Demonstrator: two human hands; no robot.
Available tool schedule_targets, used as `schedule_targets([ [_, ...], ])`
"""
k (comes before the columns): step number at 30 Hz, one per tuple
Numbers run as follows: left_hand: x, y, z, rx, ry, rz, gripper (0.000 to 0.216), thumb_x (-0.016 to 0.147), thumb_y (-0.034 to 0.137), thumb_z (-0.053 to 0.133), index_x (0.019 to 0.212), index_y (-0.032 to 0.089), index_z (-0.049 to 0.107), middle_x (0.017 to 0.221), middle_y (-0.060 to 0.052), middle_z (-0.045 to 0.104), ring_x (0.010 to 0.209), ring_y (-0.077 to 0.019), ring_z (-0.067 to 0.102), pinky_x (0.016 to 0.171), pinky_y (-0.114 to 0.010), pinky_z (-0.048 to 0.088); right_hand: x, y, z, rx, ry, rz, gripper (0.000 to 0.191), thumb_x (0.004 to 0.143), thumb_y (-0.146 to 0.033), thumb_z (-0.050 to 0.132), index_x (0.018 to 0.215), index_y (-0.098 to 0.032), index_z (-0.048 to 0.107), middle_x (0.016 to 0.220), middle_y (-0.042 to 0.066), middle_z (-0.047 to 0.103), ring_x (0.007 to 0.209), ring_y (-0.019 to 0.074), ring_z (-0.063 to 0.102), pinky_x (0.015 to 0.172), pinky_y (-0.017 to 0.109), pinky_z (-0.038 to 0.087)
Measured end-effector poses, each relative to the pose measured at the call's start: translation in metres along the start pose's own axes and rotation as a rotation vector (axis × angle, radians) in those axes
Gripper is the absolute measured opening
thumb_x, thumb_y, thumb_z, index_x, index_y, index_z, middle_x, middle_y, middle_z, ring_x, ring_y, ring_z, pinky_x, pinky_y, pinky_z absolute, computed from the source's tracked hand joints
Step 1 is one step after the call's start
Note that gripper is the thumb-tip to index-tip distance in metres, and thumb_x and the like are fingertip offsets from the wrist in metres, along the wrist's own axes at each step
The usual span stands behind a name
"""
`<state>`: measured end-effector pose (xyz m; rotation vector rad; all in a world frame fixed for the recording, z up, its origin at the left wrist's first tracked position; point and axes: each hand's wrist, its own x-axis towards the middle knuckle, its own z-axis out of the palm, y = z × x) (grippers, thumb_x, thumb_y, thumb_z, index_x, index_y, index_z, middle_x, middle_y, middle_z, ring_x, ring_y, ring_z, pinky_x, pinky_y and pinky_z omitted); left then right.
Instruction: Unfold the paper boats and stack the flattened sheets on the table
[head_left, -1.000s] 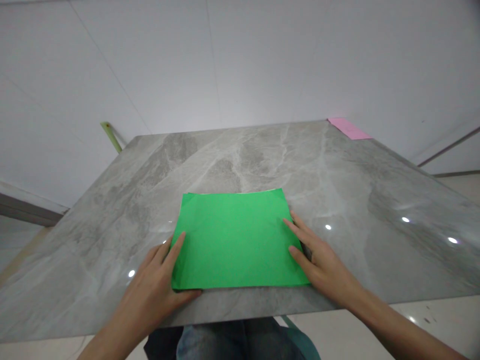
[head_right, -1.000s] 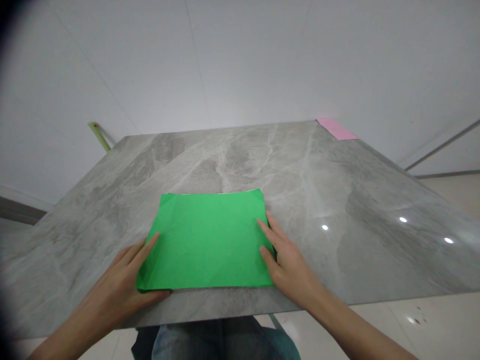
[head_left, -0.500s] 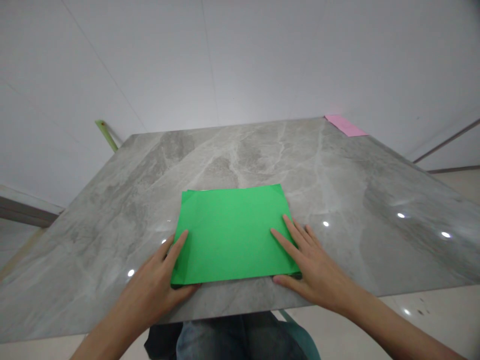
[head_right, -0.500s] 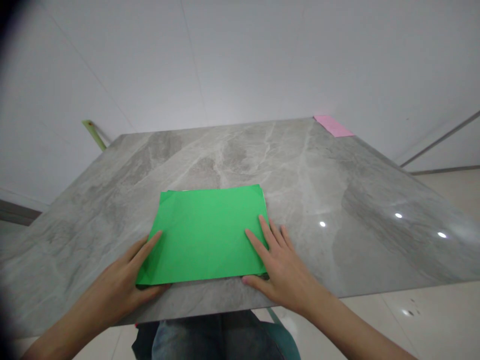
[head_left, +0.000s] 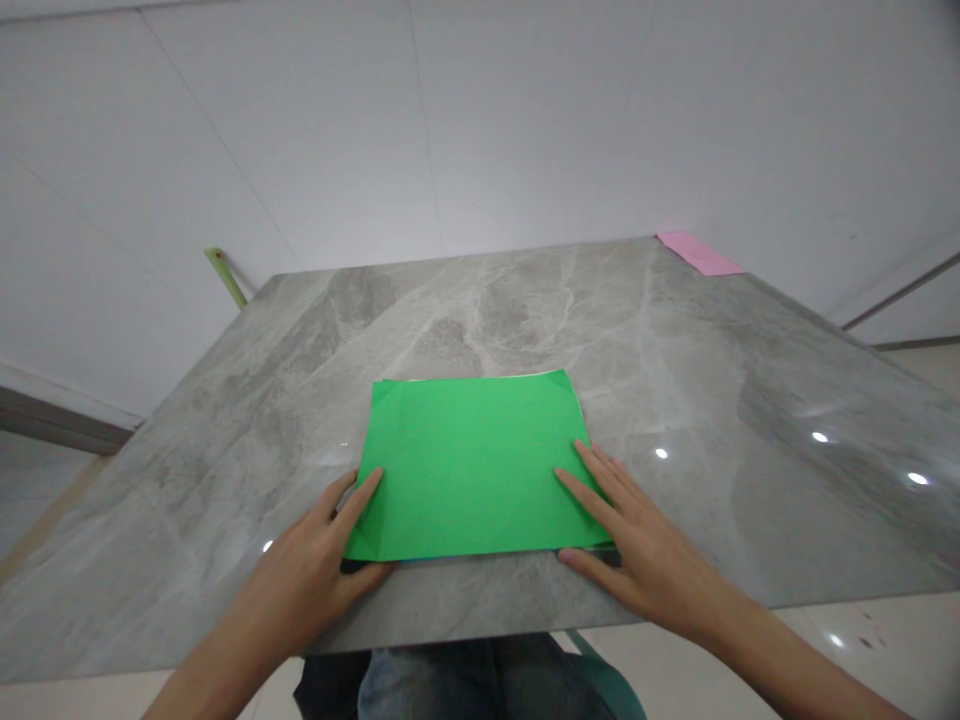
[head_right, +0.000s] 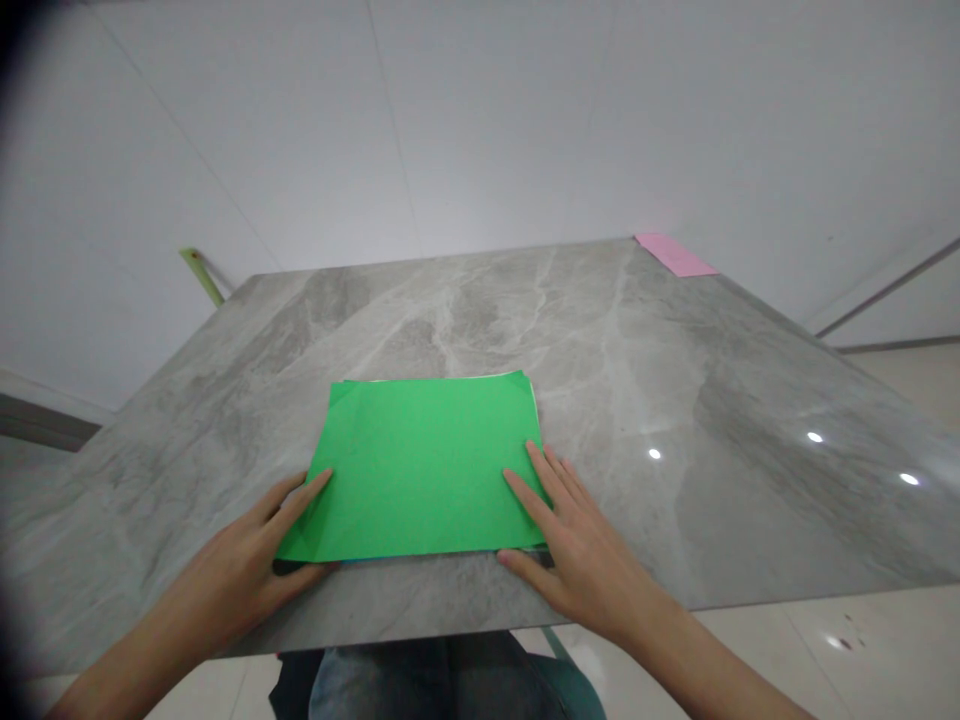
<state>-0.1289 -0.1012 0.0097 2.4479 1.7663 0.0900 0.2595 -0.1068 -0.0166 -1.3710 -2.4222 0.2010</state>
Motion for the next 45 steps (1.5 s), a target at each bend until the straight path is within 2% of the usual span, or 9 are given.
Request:
schedule_targets([
  [8, 0.016, -0.004, -0.027, -0.015, -0.055, 0.049, 0.077, 0.077, 0.066, 0.066, 0.140, 0.023, 0.055, 0.150, -0.017, 0.044, 0.130, -0.0385, 0.052, 0.102, -0.050, 0.050, -0.002, 0.002, 0.005, -0.017, 0.011, -0.015, 0.066, 0.092, -0.046, 0.060, 0.148, -0.015, 0.045, 0.160, 0.021, 0.028, 0.148, 0.0386, 0.023, 0.112, 0.064, 0.036],
  [12, 0.075, 0.024, -0.041, 0.068, 0.011, 0.108, 0.052, 0.093, 0.049, 0.056, 0.131, 0.014, 0.061, 0.146, -0.021, 0.049, 0.136, -0.0394, 0.045, 0.110, -0.056, 0.039, -0.002, 0.000, 0.004, -0.013, 0.010, -0.007, 0.065, 0.091, -0.047, 0.061, 0.148, -0.017, 0.046, 0.160, 0.020, 0.030, 0.149, 0.0383, 0.023, 0.113, 0.064, 0.034],
  [15, 0.134, 0.058, -0.037, 0.068, -0.075, 0.243, 0.045, 0.094, 0.031, 0.057, 0.136, 0.014, 0.055, 0.147, -0.019, 0.049, 0.142, -0.0394, 0.036, 0.112, -0.057, 0.035, -0.003, -0.001, 0.003, -0.007, 0.024, -0.004, 0.065, 0.091, -0.047, 0.061, 0.147, -0.018, 0.047, 0.160, 0.019, 0.032, 0.148, 0.0382, 0.027, 0.113, 0.064, 0.034],
  [22, 0.216, 0.113, -0.011, 0.021, -0.021, 0.233, 0.041, 0.100, 0.039, 0.045, 0.122, 0.009, 0.061, 0.118, -0.019, 0.065, 0.116, -0.0302, 0.060, 0.100, -0.042, 0.045, -0.005, -0.003, -0.001, 0.012, 0.166, -0.038, 0.059, 0.087, -0.042, 0.066, 0.140, -0.018, 0.054, 0.156, 0.022, 0.037, 0.147, 0.0391, 0.028, 0.108, 0.061, 0.042],
  [28, 0.217, 0.121, -0.001, 0.000, 0.031, 0.201, 0.038, 0.097, 0.039, 0.050, 0.110, 0.009, 0.069, 0.112, -0.017, 0.064, 0.110, -0.0274, 0.060, 0.098, -0.037, 0.045, 0.003, -0.031, -0.013, -0.205, 0.177, -0.043, 0.049, 0.087, -0.045, 0.066, 0.132, -0.025, 0.061, 0.148, 0.019, 0.049, 0.145, 0.0467, 0.027, 0.105, 0.085, 0.002],
  [32, 0.215, 0.125, 0.003, 0.007, 0.074, 0.134, 0.040, 0.096, 0.041, 0.050, 0.109, 0.008, 0.070, 0.111, -0.018, 0.065, 0.110, -0.0276, 0.060, 0.098, -0.036, 0.045, 0.019, -0.068, -0.012, -0.183, 0.078, -0.090, 0.046, 0.093, -0.047, 0.060, 0.131, -0.022, 0.060, 0.147, 0.017, 0.052, 0.140, 0.0427, 0.039, 0.100, 0.080, -0.022],
  [34, 0.215, 0.126, 0.005, 0.017, 0.101, 0.085, 0.041, 0.097, 0.041, 0.047, 0.106, 0.008, 0.071, 0.108, -0.019, 0.066, 0.109, -0.0285, 0.060, 0.097, -0.038, 0.046, 0.028, -0.081, -0.007, -0.139, 0.031, -0.168, 0.043, 0.098, -0.044, 0.053, 0.134, -0.021, 0.058, 0.150, 0.016, 0.050, 0.143, 0.0376, 0.037, 0.104, 0.079, -0.019],
  [39, 0.215, 0.126, 0.004, 0.024, 0.137, 0.015, 0.045, 0.099, 0.041, 0.041, 0.099, 0.009, 0.073, 0.099, -0.018, 0.069, 0.101, -0.0271, 0.064, 0.093, -0.036, 0.047, 0.043, -0.084, 0.010, -0.074, -0.003, -0.252, 0.039, 0.103, -0.036, 0.042, 0.137, -0.021, 0.055, 0.151, 0.013, 0.048, 0.145, 0.0329, 0.035, 0.113, 0.078, 0.014],
  [45, 0.209, 0.125, 0.005, 0.013, 0.152, 0.001, 0.044, 0.099, 0.040, 0.042, 0.097, 0.010, 0.074, 0.099, -0.017, 0.071, 0.099, -0.0262, 0.065, 0.092, -0.035, 0.047, 0.048, -0.076, 0.014, -0.067, 0.006, -0.270, 0.044, 0.100, -0.042, 0.048, 0.137, -0.020, 0.054, 0.148, 0.016, 0.051, 0.142, 0.0349, 0.040, 0.111, 0.074, 0.027],
])
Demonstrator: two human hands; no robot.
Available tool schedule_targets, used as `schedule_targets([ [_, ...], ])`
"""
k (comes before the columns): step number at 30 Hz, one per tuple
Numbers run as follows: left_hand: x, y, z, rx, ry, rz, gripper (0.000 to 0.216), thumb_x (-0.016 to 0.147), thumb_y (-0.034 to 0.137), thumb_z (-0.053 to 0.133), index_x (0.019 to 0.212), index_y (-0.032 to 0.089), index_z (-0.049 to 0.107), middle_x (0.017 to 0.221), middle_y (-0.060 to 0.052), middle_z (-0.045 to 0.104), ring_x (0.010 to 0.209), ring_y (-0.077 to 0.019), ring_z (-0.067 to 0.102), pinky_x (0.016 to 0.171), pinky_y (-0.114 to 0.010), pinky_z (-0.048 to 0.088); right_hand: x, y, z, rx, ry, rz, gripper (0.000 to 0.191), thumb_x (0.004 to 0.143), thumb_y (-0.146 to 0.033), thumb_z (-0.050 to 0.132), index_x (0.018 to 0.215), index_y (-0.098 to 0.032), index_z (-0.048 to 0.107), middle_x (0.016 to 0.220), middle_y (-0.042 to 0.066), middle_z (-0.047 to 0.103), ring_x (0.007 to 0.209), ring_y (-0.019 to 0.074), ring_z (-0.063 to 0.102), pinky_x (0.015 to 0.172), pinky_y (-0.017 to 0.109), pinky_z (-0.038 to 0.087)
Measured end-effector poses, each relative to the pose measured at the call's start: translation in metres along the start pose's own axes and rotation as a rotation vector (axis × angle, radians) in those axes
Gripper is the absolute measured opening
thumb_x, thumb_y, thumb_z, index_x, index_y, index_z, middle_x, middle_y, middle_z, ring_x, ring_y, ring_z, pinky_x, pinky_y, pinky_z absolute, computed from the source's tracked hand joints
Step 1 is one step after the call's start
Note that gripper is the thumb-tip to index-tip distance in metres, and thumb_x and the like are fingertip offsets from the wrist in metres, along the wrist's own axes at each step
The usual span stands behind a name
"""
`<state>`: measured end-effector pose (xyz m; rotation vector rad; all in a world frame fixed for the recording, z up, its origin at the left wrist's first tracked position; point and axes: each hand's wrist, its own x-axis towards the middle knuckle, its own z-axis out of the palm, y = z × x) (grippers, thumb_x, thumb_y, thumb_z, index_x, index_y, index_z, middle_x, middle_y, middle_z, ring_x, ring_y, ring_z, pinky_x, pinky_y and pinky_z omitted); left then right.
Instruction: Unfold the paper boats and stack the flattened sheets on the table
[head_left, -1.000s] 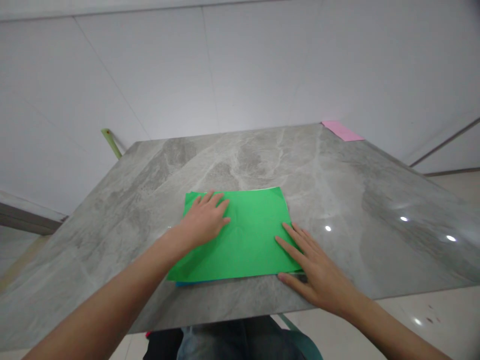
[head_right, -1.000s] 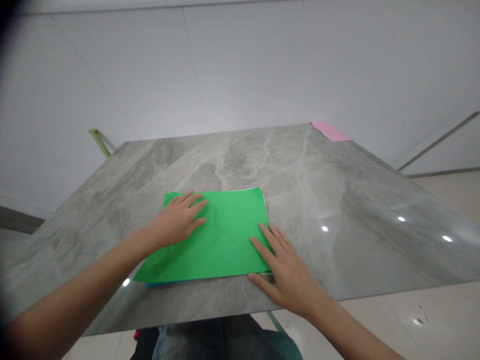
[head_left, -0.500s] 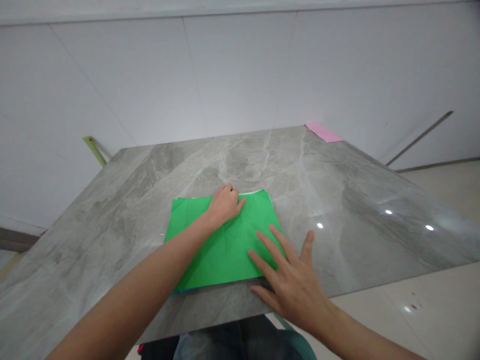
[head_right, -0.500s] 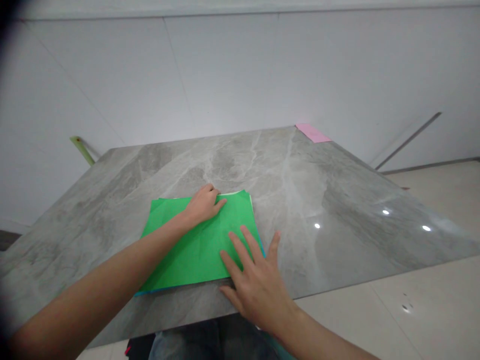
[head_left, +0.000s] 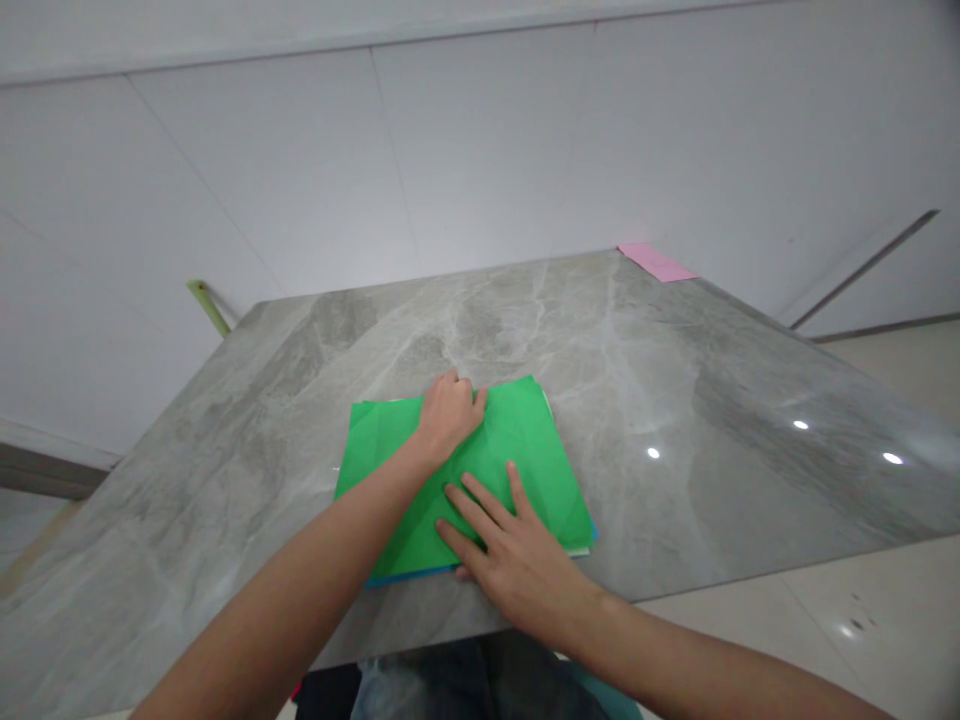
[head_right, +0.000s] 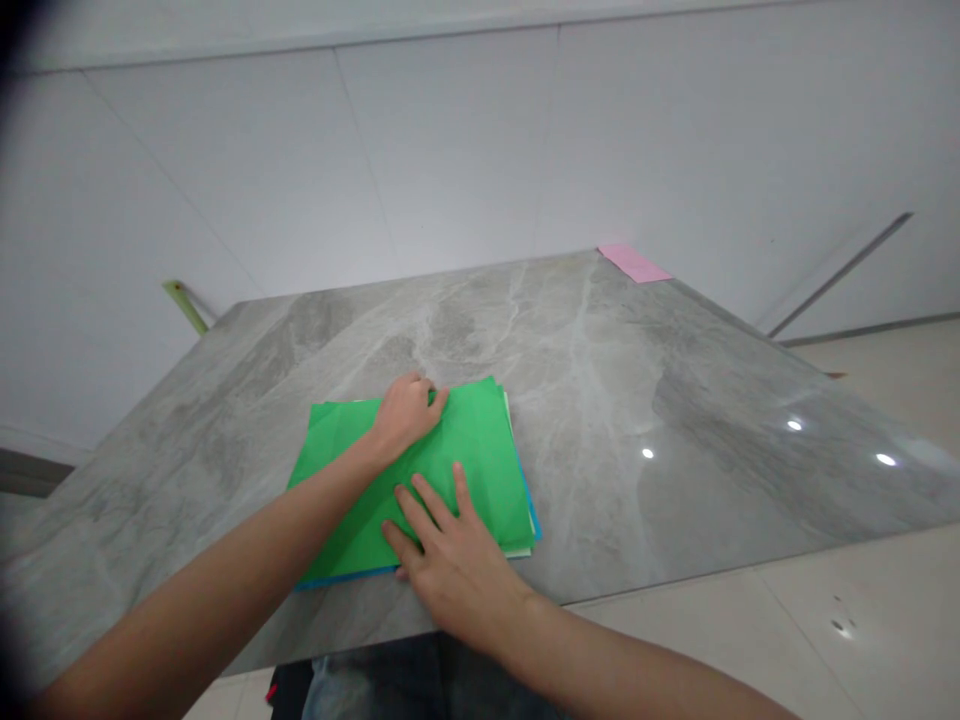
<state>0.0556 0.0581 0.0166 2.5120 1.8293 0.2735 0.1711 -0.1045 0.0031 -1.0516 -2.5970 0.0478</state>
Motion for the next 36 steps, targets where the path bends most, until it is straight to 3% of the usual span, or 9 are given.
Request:
schedule_targets([
  [11, 0.006, 0.014, -0.006, -0.055, -0.018, 0.018, 0.046, 0.099, 0.041, 0.042, 0.101, 0.007, 0.074, 0.105, -0.021, 0.070, 0.104, -0.0287, 0.065, 0.092, -0.038, 0.048, -0.005, 0.000, 0.003, -0.004, 0.068, -0.038, 0.044, 0.099, -0.043, 0.050, 0.132, -0.015, 0.058, 0.142, 0.017, 0.057, 0.138, 0.0333, 0.045, 0.115, 0.066, 0.029],
  [18, 0.030, 0.044, -0.002, -0.173, -0.114, 0.192, 0.040, 0.099, 0.040, 0.044, 0.106, 0.013, 0.072, 0.110, -0.015, 0.072, 0.108, -0.0250, 0.066, 0.096, -0.036, 0.049, -0.053, 0.024, -0.028, -0.058, 0.071, 0.054, 0.036, 0.096, -0.030, 0.057, 0.131, -0.021, 0.061, 0.142, 0.014, 0.057, 0.137, 0.0372, 0.045, 0.110, 0.073, 0.028],
  [22, 0.039, 0.057, 0.003, -0.236, -0.161, 0.271, 0.036, 0.098, 0.039, 0.047, 0.114, 0.014, 0.067, 0.115, -0.014, 0.072, 0.113, -0.0238, 0.065, 0.098, -0.035, 0.049, -0.078, 0.048, -0.030, -0.142, 0.090, 0.075, 0.039, 0.092, -0.024, 0.063, 0.131, -0.025, 0.062, 0.143, 0.015, 0.056, 0.137, 0.0379, 0.045, 0.109, 0.075, 0.028],
  [26, 0.038, 0.065, 0.006, -0.254, -0.163, 0.285, 0.035, 0.098, 0.035, 0.046, 0.116, 0.012, 0.067, 0.118, -0.015, 0.071, 0.115, -0.0250, 0.064, 0.101, -0.037, 0.047, -0.084, 0.054, -0.027, -0.148, 0.118, 0.116, 0.042, 0.092, -0.020, 0.062, 0.133, -0.024, 0.061, 0.144, 0.018, 0.054, 0.141, 0.0370, 0.039, 0.110, 0.069, 0.033],
  [29, 0.031, 0.066, 0.001, -0.249, -0.149, 0.269, 0.039, 0.098, 0.038, 0.047, 0.123, 0.013, 0.064, 0.126, -0.015, 0.068, 0.121, -0.0263, 0.060, 0.104, -0.040, 0.045, -0.082, 0.053, -0.032, -0.005, 0.082, 0.151, 0.047, 0.090, -0.024, 0.062, 0.137, -0.022, 0.058, 0.150, 0.019, 0.046, 0.145, 0.0394, 0.032, 0.111, 0.070, 0.031],
  [33, 0.009, 0.051, -0.015, -0.210, -0.096, 0.187, 0.050, 0.098, 0.043, 0.047, 0.139, 0.015, 0.051, 0.148, -0.018, 0.050, 0.137, -0.0340, 0.044, 0.113, -0.056, 0.033, -0.075, 0.064, -0.042, 0.343, 0.131, 0.372, 0.055, 0.093, -0.041, 0.056, 0.145, -0.023, 0.050, 0.156, 0.016, 0.040, 0.143, 0.0354, 0.039, 0.110, 0.061, 0.040],
  [36, -0.020, 0.013, -0.028, -0.155, -0.076, 0.057, 0.055, 0.099, 0.040, 0.043, 0.144, 0.007, 0.045, 0.156, -0.026, 0.034, 0.145, -0.0449, 0.027, 0.112, -0.068, 0.025, -0.061, 0.087, -0.036, 0.500, 0.217, 0.644, 0.064, 0.095, -0.050, 0.050, 0.151, -0.020, 0.041, 0.156, 0.016, 0.040, 0.144, 0.0317, 0.039, 0.115, 0.057, 0.035],
])
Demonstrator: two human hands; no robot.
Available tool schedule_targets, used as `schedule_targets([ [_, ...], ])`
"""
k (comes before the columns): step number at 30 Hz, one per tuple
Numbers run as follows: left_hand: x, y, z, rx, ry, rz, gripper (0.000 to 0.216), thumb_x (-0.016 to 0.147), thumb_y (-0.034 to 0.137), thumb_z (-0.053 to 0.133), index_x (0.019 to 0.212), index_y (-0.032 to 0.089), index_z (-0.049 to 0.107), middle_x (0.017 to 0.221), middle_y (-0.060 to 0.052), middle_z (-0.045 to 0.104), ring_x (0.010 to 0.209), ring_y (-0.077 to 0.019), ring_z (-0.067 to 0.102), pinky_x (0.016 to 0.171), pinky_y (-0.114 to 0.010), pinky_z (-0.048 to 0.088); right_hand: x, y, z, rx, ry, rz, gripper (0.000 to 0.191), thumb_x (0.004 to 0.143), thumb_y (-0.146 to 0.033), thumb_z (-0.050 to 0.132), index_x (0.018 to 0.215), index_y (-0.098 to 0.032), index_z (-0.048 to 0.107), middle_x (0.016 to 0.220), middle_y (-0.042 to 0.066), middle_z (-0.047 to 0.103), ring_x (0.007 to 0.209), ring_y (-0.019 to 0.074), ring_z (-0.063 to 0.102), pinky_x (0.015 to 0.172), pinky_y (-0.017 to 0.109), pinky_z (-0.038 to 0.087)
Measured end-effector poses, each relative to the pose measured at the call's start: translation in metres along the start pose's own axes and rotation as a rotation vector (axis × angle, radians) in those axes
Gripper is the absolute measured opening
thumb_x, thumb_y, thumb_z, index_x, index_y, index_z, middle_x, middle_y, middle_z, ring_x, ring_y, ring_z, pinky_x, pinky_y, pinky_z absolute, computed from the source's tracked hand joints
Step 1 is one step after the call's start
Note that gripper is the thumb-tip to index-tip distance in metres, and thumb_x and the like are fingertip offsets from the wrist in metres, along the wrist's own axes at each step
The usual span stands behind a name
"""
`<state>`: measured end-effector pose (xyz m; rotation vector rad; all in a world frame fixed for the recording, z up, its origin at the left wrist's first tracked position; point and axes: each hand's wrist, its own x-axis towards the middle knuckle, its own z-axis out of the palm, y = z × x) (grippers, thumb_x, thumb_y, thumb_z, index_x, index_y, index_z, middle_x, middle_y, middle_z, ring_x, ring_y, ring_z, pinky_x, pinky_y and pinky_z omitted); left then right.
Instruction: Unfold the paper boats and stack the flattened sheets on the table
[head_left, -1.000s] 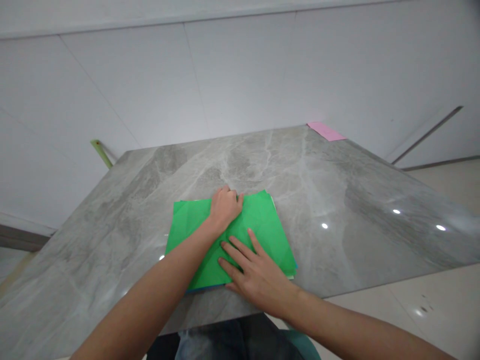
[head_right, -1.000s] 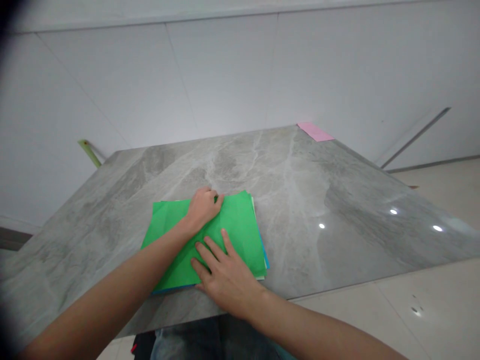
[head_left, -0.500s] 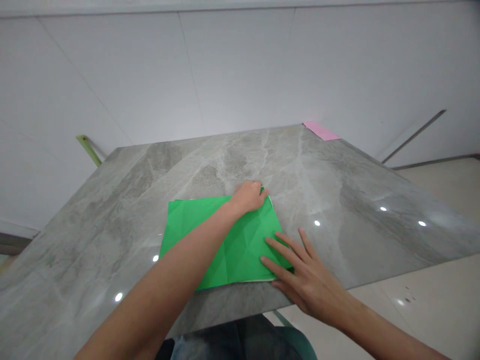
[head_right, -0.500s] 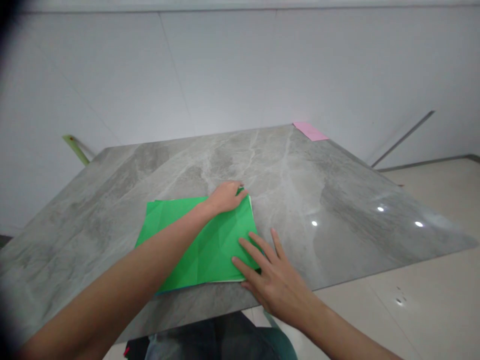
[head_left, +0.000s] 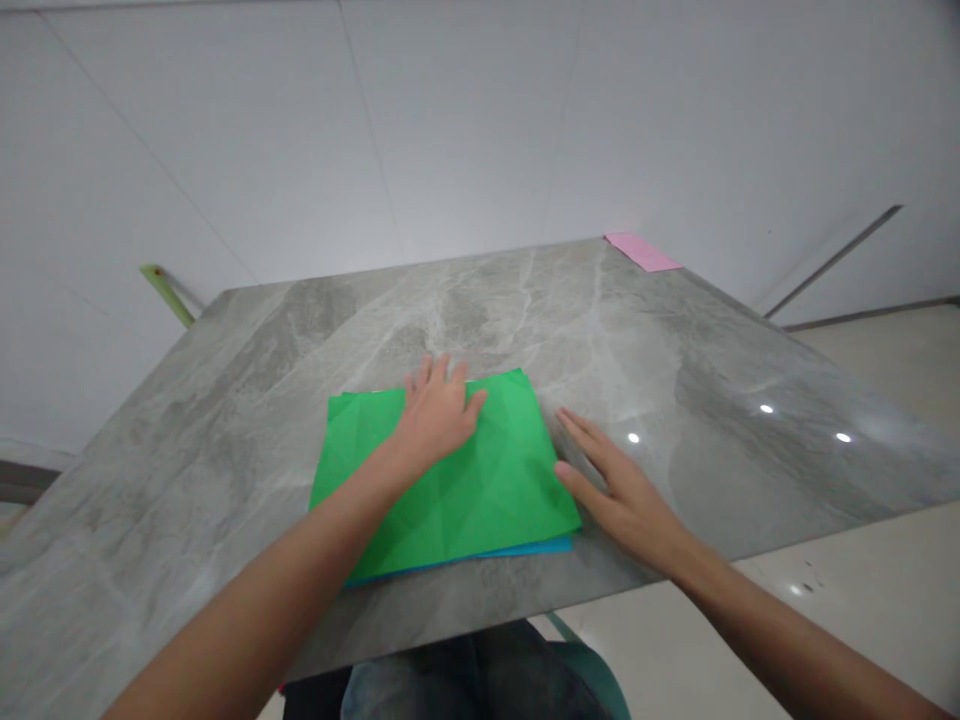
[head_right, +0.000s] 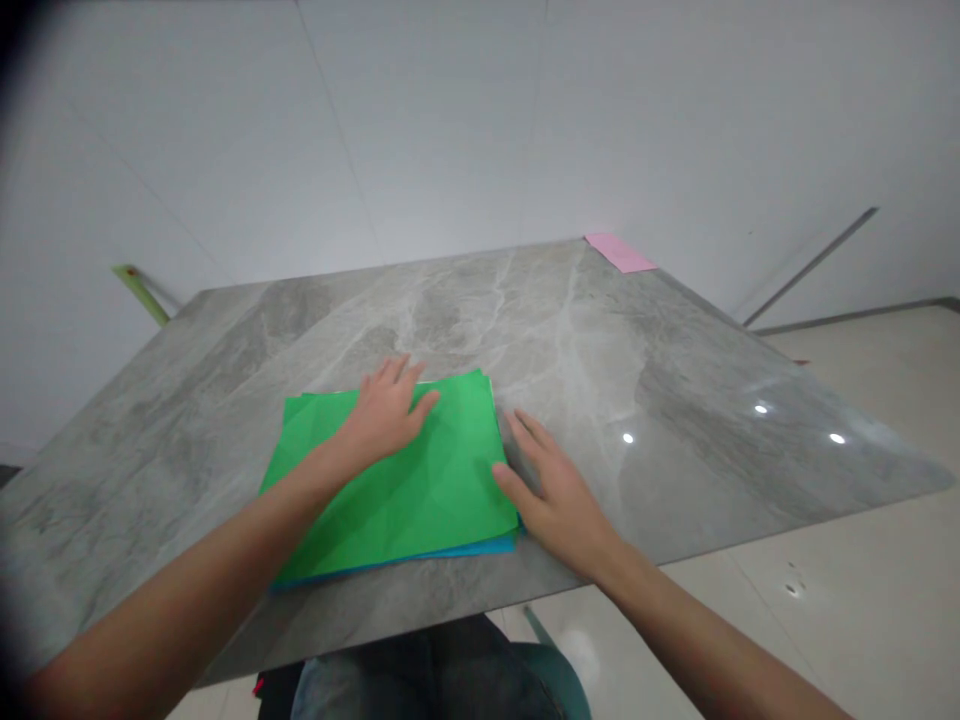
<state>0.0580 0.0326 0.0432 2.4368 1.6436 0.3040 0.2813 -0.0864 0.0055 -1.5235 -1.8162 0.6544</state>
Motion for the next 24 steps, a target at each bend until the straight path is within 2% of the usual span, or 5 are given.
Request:
schedule_targets([
  [4, -0.061, -0.066, -0.009, 0.022, 0.030, -0.325, 0.068, 0.095, 0.046, 0.042, 0.147, 0.003, 0.039, 0.157, -0.030, 0.029, 0.147, -0.0472, 0.023, 0.111, -0.068, 0.027, 0.031, 0.015, 0.017, 0.112, 0.013, 0.129, 0.078, 0.092, -0.058, 0.048, 0.154, -0.013, 0.033, 0.161, 0.018, 0.029, 0.149, 0.0312, 0.027, 0.119, 0.056, 0.026],
  [8, -0.120, -0.105, -0.001, -0.183, 0.164, -0.379, 0.074, 0.090, 0.052, 0.042, 0.143, 0.001, 0.041, 0.147, -0.025, 0.048, 0.137, -0.0338, 0.047, 0.117, -0.052, 0.032, 0.039, 0.014, 0.035, 0.104, 0.010, 0.116, 0.082, 0.090, -0.056, 0.049, 0.156, -0.011, 0.029, 0.161, 0.018, 0.027, 0.150, 0.0300, 0.025, 0.122, 0.053, 0.020],
  [15, -0.145, -0.105, 0.009, -0.367, 0.243, -0.402, 0.067, 0.090, 0.051, 0.047, 0.143, 0.010, 0.044, 0.146, -0.019, 0.051, 0.137, -0.0299, 0.048, 0.117, -0.050, 0.035, 0.030, 0.004, 0.046, 0.068, -0.019, 0.072, 0.077, 0.093, -0.053, 0.047, 0.156, -0.013, 0.028, 0.163, 0.017, 0.024, 0.149, 0.0289, 0.025, 0.121, 0.052, 0.024],
  [20, -0.146, -0.097, -0.004, -0.094, 0.246, -0.320, 0.067, 0.090, 0.049, 0.050, 0.142, 0.007, 0.047, 0.152, -0.026, 0.040, 0.141, -0.0382, 0.040, 0.112, -0.058, 0.037, 0.031, -0.006, 0.038, -0.236, -0.017, -0.006, 0.068, 0.091, -0.035, 0.051, 0.151, -0.008, 0.037, 0.165, 0.023, 0.010, 0.151, 0.0377, 0.012, 0.118, 0.059, 0.025],
  [24, -0.146, -0.064, -0.012, 0.185, 0.076, -0.033, 0.056, 0.094, 0.045, 0.051, 0.144, 0.019, 0.049, 0.162, -0.017, 0.028, 0.150, -0.0443, 0.015, 0.111, -0.077, 0.016, 0.061, -0.033, 0.032, -0.527, -0.055, -0.208, 0.058, 0.090, -0.022, 0.051, 0.146, -0.010, 0.045, 0.165, 0.022, 0.013, 0.151, 0.0427, 0.003, 0.116, 0.068, 0.015],
])
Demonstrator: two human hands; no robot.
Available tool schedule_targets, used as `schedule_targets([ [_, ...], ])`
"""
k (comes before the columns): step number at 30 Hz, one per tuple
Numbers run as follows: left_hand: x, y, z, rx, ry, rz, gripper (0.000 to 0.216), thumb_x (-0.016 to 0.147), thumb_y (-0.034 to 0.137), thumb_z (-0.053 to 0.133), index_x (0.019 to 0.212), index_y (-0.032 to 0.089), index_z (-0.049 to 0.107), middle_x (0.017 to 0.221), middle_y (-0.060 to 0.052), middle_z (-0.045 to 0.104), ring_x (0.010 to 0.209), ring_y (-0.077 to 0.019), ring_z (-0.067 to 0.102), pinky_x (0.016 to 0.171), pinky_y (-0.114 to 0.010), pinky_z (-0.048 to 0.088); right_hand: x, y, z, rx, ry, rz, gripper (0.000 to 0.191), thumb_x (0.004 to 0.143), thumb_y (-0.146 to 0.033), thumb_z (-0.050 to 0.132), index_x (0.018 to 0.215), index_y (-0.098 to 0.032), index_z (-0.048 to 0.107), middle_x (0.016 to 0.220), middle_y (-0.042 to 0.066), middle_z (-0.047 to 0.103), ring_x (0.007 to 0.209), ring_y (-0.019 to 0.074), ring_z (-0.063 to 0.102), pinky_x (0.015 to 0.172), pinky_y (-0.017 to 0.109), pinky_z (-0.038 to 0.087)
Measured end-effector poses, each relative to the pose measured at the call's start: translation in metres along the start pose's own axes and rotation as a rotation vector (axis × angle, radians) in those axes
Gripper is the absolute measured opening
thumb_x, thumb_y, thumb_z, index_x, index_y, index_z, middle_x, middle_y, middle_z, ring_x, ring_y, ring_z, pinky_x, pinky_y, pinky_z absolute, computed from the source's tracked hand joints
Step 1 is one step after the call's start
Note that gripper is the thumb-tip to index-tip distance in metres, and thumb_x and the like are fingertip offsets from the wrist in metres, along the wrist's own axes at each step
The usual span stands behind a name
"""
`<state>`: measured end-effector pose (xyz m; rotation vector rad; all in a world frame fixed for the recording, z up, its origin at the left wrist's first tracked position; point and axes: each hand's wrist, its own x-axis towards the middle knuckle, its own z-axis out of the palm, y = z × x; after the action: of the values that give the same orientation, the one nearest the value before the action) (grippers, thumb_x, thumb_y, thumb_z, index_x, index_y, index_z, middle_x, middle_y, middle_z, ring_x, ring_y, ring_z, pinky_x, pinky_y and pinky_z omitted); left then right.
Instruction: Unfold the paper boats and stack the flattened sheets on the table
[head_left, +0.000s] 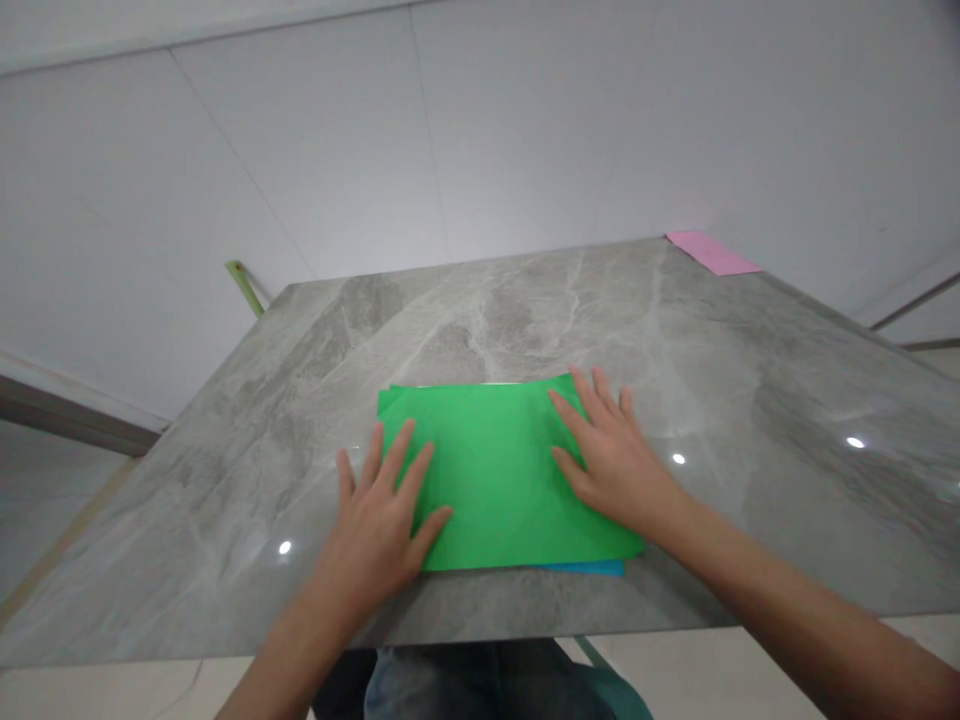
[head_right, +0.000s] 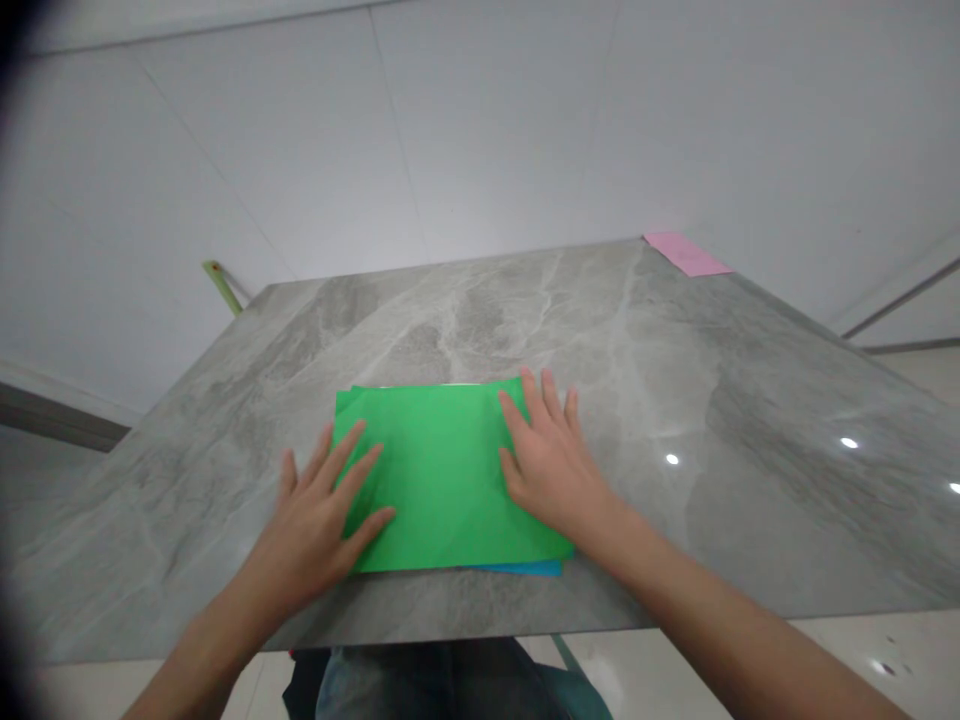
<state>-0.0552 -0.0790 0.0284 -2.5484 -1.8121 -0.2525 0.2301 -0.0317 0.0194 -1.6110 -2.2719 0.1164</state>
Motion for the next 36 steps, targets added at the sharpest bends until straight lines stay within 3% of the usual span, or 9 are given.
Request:
schedule_targets([
  [6, 0.018, 0.033, 0.011, -0.039, -0.297, 0.290, 0.079, 0.092, 0.067, 0.044, 0.156, 0.023, 0.028, 0.165, -0.011, 0.018, 0.150, -0.0443, 0.013, 0.111, -0.076, 0.018, 0.071, -0.019, 0.019, 0.005, -0.308, -0.305, 0.067, 0.098, -0.049, 0.045, 0.154, -0.015, 0.034, 0.163, 0.019, 0.023, 0.150, 0.0388, 0.020, 0.117, 0.058, 0.029],
  [12, 0.010, 0.016, 0.030, -0.037, -0.196, 0.269, 0.067, 0.097, 0.061, 0.036, 0.157, 0.033, 0.023, 0.166, -0.005, 0.019, 0.152, -0.0345, 0.016, 0.117, -0.067, 0.019, 0.072, -0.006, 0.050, -0.012, -0.254, -0.346, 0.060, 0.102, -0.051, 0.032, 0.153, -0.021, 0.038, 0.163, 0.014, 0.026, 0.150, 0.0347, 0.023, 0.119, 0.057, 0.022],
  [16, 0.002, -0.001, 0.034, 0.004, -0.119, 0.058, 0.058, 0.101, 0.050, 0.035, 0.156, 0.032, 0.025, 0.165, -0.005, 0.022, 0.152, -0.0313, 0.018, 0.118, -0.061, 0.022, 0.063, 0.006, 0.048, -0.011, -0.247, -0.343, 0.062, 0.102, -0.053, 0.030, 0.154, -0.019, 0.035, 0.162, 0.013, 0.028, 0.149, 0.0338, 0.026, 0.119, 0.058, 0.022],
  [20, 0.003, -0.020, 0.037, 0.018, -0.092, -0.122, 0.062, 0.101, 0.051, 0.033, 0.156, 0.020, 0.029, 0.164, -0.009, 0.025, 0.151, -0.0327, 0.020, 0.118, -0.056, 0.027, 0.057, 0.016, 0.046, -0.026, -0.235, -0.304, 0.073, 0.099, -0.061, 0.031, 0.155, -0.015, 0.033, 0.162, 0.014, 0.028, 0.148, 0.0354, 0.026, 0.118, 0.060, 0.021],
  [23, 0.000, -0.016, 0.033, 0.047, -0.046, -0.153, 0.058, 0.101, 0.047, 0.037, 0.152, 0.019, 0.038, 0.162, -0.010, 0.030, 0.149, -0.0423, 0.019, 0.112, -0.071, 0.025, 0.055, 0.018, 0.047, -0.061, -0.217, -0.276, 0.074, 0.098, -0.063, 0.031, 0.155, -0.016, 0.032, 0.162, 0.014, 0.028, 0.148, 0.0367, 0.027, 0.117, 0.060, 0.021],
  [25, -0.007, -0.001, 0.027, 0.063, 0.023, -0.102, 0.048, 0.100, 0.039, 0.041, 0.144, 0.022, 0.052, 0.157, -0.009, 0.040, 0.148, -0.0472, 0.018, 0.108, -0.080, 0.017, 0.054, 0.013, 0.047, -0.075, -0.207, -0.261, 0.072, 0.098, -0.062, 0.030, 0.154, -0.017, 0.034, 0.162, 0.013, 0.029, 0.147, 0.0368, 0.028, 0.116, 0.059, 0.023],
  [29, -0.026, 0.036, 0.018, 0.007, 0.138, 0.123, 0.035, 0.097, 0.034, 0.047, 0.124, 0.028, 0.069, 0.144, -0.006, 0.058, 0.143, -0.0401, 0.036, 0.114, -0.076, 0.000, 0.045, -0.012, 0.048, -0.121, -0.130, -0.102, 0.067, 0.098, -0.057, 0.033, 0.151, -0.016, 0.041, 0.159, 0.015, 0.035, 0.144, 0.0402, 0.033, 0.112, 0.061, 0.029],
  [33, -0.020, 0.024, 0.017, 0.075, 0.049, -0.084, 0.040, 0.096, 0.037, 0.049, 0.127, 0.019, 0.067, 0.148, -0.017, 0.051, 0.136, -0.0436, 0.044, 0.109, -0.075, 0.023, 0.015, -0.048, 0.049, -0.156, -0.042, 0.161, 0.069, 0.095, -0.051, 0.040, 0.146, -0.004, 0.045, 0.151, 0.030, 0.041, 0.128, 0.0529, 0.046, 0.092, 0.071, 0.040],
  [36, -0.001, -0.008, 0.014, 0.133, -0.086, -0.201, 0.045, 0.097, 0.038, 0.050, 0.139, 0.024, 0.057, 0.153, -0.019, 0.044, 0.137, -0.0469, 0.041, 0.103, -0.074, 0.034, -0.015, -0.068, 0.049, -0.066, 0.016, 0.102, 0.075, 0.092, -0.053, 0.045, 0.149, -0.004, 0.039, 0.146, 0.034, 0.044, 0.125, 0.0543, 0.048, 0.087, 0.074, 0.042],
])
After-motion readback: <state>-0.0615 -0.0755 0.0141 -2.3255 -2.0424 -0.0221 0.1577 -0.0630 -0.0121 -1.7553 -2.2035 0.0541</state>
